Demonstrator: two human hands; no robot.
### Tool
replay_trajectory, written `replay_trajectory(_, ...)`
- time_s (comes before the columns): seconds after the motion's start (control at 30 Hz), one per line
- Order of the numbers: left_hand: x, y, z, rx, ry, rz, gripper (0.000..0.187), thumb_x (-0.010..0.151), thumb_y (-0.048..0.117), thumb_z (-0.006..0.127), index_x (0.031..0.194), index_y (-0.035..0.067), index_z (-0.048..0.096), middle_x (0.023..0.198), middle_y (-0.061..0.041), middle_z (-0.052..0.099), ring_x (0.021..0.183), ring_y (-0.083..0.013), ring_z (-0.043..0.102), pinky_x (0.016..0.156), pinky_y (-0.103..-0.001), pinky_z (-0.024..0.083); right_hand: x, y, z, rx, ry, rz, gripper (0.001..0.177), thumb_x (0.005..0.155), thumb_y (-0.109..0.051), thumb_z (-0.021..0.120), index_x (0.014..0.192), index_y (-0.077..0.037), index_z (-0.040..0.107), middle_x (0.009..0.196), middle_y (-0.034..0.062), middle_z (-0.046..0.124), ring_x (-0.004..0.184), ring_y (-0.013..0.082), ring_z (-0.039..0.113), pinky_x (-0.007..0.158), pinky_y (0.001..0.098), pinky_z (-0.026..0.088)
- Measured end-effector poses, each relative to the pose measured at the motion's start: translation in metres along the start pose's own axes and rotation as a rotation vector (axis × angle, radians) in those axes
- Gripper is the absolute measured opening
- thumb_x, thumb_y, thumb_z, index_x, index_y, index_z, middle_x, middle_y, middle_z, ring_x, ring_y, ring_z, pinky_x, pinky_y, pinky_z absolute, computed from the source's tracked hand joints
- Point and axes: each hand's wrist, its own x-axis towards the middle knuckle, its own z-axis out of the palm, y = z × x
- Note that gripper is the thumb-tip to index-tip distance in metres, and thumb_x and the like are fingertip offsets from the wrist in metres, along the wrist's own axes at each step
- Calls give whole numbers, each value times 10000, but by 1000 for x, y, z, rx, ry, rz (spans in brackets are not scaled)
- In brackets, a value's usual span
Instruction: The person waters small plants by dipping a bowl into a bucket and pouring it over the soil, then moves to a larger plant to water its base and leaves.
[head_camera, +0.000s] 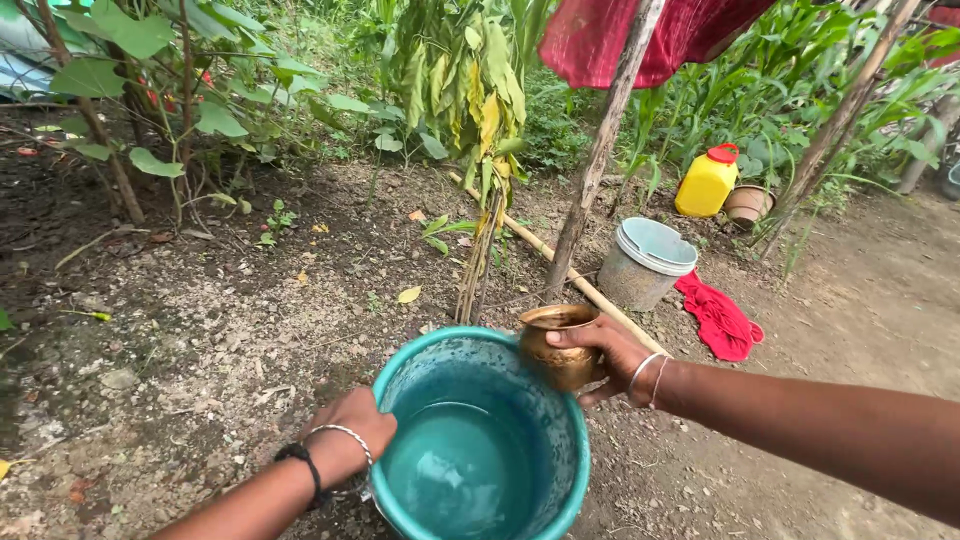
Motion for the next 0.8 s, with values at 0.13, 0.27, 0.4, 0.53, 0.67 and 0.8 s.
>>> replay_trajectory(0.13,-24,30,-20,48,-31,-128,456,852,353,660,1257,142,652,1266,-152,703,1205,-370,665,1036,-494,521,31,-29,-25,-24,52,-36,839,612,-483,809,1386,-217,626,1216,135,728,963,293,748,560,441,637)
replay_trajectory(0.27,-42,50,-21,0,21,-213,510,872,308,676,1350,215,524,1334,-88,656,1306,-377,561,1066,-580,449,69,-33,-41,33,58,-287,928,611,-381,842,1438,-206,461,1266,95,659,1020,303,721,597,477,641)
replay_trajectory(0.4,-13,31,6,-157,82,-189,515,879,266,652,1377,225,530,1260,-122,703,1225,-415,610,1044,-550,476,95,-49,-43,137,206,-367,945,615,-350,881,1426,-177,426,1291,86,610,1097,299,685,705,463,693)
replay_trajectory(0.53,10,19,36,-232,236,-132,547,843,213,644,1383,207,563,1197,-181,727,1132,-409,689,1002,-491,531,127,-74,-45,206,254,-470,903,620,-357,904,1374,-136,457,1281,125,643,1089,356,700,694,499,648)
replay_trajectory(0.67,-1,21,32,-257,246,-149,613,816,149,629,1419,221,544,1158,-194,736,1100,-401,706,974,-492,546,154,-71,-39,231,229,-445,859,600,-340,918,1323,-187,482,1274,64,637,1106,313,697,713,507,671)
replay_trajectory(0.8,10,17,40,-264,248,-163,601,800,139,627,1392,222,567,1118,-198,748,1068,-403,715,953,-490,555,184,-72,-36,273,172,-459,855,569,-320,927,1301,-188,507,1223,39,662,1063,298,713,708,522,668)
